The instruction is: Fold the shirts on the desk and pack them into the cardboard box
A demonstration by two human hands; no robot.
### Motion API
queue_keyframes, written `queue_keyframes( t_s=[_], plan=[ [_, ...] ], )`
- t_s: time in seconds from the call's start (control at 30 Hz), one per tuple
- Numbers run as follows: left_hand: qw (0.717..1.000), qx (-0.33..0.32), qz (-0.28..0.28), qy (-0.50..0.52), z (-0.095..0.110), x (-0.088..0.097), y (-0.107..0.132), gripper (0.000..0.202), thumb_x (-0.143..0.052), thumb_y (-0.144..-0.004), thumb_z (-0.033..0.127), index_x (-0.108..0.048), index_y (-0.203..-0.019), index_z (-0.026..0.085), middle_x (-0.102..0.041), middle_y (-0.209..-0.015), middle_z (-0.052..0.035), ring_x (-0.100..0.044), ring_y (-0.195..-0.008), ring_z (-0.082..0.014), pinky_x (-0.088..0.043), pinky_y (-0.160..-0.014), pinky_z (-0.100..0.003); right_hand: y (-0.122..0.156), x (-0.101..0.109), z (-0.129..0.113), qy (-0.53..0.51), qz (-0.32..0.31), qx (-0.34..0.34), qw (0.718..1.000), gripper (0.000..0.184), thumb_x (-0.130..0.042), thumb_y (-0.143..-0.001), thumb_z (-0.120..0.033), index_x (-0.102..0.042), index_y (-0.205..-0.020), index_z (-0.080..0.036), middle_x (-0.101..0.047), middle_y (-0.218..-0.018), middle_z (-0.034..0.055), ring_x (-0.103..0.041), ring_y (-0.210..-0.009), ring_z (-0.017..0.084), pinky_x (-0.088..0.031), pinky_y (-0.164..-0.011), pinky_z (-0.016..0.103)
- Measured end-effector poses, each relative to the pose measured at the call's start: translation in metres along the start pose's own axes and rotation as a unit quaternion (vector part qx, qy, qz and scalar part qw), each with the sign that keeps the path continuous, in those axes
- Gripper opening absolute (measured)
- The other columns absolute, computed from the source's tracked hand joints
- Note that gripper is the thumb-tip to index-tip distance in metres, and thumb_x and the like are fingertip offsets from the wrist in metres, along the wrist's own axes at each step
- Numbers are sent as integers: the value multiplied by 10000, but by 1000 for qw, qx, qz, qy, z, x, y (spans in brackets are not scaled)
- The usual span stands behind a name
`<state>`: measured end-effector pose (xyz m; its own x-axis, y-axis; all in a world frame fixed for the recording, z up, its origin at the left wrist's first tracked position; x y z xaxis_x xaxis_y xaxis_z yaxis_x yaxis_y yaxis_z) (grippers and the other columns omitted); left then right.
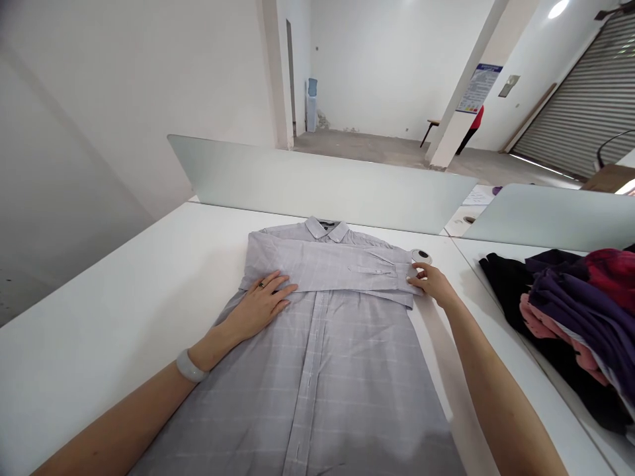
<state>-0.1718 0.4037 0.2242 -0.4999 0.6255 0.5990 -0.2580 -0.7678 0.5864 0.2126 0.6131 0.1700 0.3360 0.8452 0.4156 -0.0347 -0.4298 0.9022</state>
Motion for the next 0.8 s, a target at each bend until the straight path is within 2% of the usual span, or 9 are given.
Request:
queue_keyframes(
  t_s=[0.07,0.13,0.17,0.27,0.37,0.5,0.6,0.7,0.8],
  plan=[
    [1000,2,-5,1,0,1,0,394,-311,-1008,318,-534,-1323,238,-503,-1388,-102,-349,-1376,-283,-362,-1070,-491,8,1,-6,78,67,45,994,449,-644,-694,-386,-630,-1088,-170,-627,-960,85,-576,-685,178,-445,-635,319],
    [1000,2,-5,3,1,1,0,392,-319,-1005,313,-530,-1326,236,-500,-1395,-100,-351,-1375,-282,-363,-1068,-490,24,0,-18,143,136,133,971,324,-580,-757,-368,-659,-1011,-182,-615,-1060,107,-601,-797,218,-461,-705,355],
    [1000,2,-4,4,1,1,0,391,-323,-1004,314,-529,-1327,237,-498,-1398,-98,-350,-1376,-280,-364,-1068,-487,34,-3,-24,159,151,184,958,282,-541,-797,-367,-668,-979,-194,-610,-1082,109,-602,-857,234,-465,-742,368],
    [1000,3,-10,3,1,1,0,383,-340,-1002,319,-528,-1325,234,-495,-1403,-94,-338,-1386,-271,-350,-1083,-474,59,-18,-31,162,101,279,941,262,-465,-878,-372,-674,-922,-220,-627,-1032,100,-592,-952,249,-472,-817,378],
    [1000,7,-17,2,0,0,0,376,-353,-1000,324,-530,-1320,237,-490,-1410,-92,-326,-1394,-268,-340,-1090,-469,70,-27,-22,127,70,276,950,265,-452,-898,-373,-665,-926,-219,-636,-1011,90,-600,-935,236,-486,-821,372],
    [1000,4,-21,8,1,4,1,378,-338,-1003,331,-542,-1311,248,-482,-1418,-93,-323,-1398,-262,-339,-1091,-473,68,-28,-12,100,88,274,952,268,-461,-896,-375,-665,-931,-204,-638,-1010,89,-606,-924,229,-497,-815,369],
    [1000,6,-26,11,1,6,1,387,-320,-1006,330,-548,-1307,244,-490,-1411,-99,-333,-1393,-262,-331,-1099,-483,72,-27,-15,111,96,281,948,276,-468,-892,-381,-672,-941,-201,-639,-1036,96,-606,-956,233,-496,-851,379],
    [1000,8,-25,14,1,5,1,391,-313,-1006,328,-556,-1298,233,-498,-1402,-103,-350,-1385,-263,-322,-1107,-488,92,-24,-25,122,103,298,941,286,-472,-892,-386,-666,-1014,-216,-623,-1140,99,-581,-1065,250,-471,-925,400],
    [1000,0,-19,14,-1,3,1,395,-319,-1003,332,-557,-1294,209,-494,-1405,-111,-349,-1385,-267,-317,-1113,-484,125,-18,-32,114,85,273,951,286,-481,-885,-418,-656,-1027,-242,-626,-1150,87,-598,-1023,253,-493,-845,389]
  ],
)
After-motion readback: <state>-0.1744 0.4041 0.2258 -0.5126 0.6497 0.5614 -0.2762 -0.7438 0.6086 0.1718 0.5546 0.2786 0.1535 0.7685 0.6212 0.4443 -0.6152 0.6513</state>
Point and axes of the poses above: each hand's wrist, its own y-axis away from the middle knuckle, its own x-axis out of the back of the hand, z = x × y, the point moved 4 cm from there along -y, towards the middle knuckle
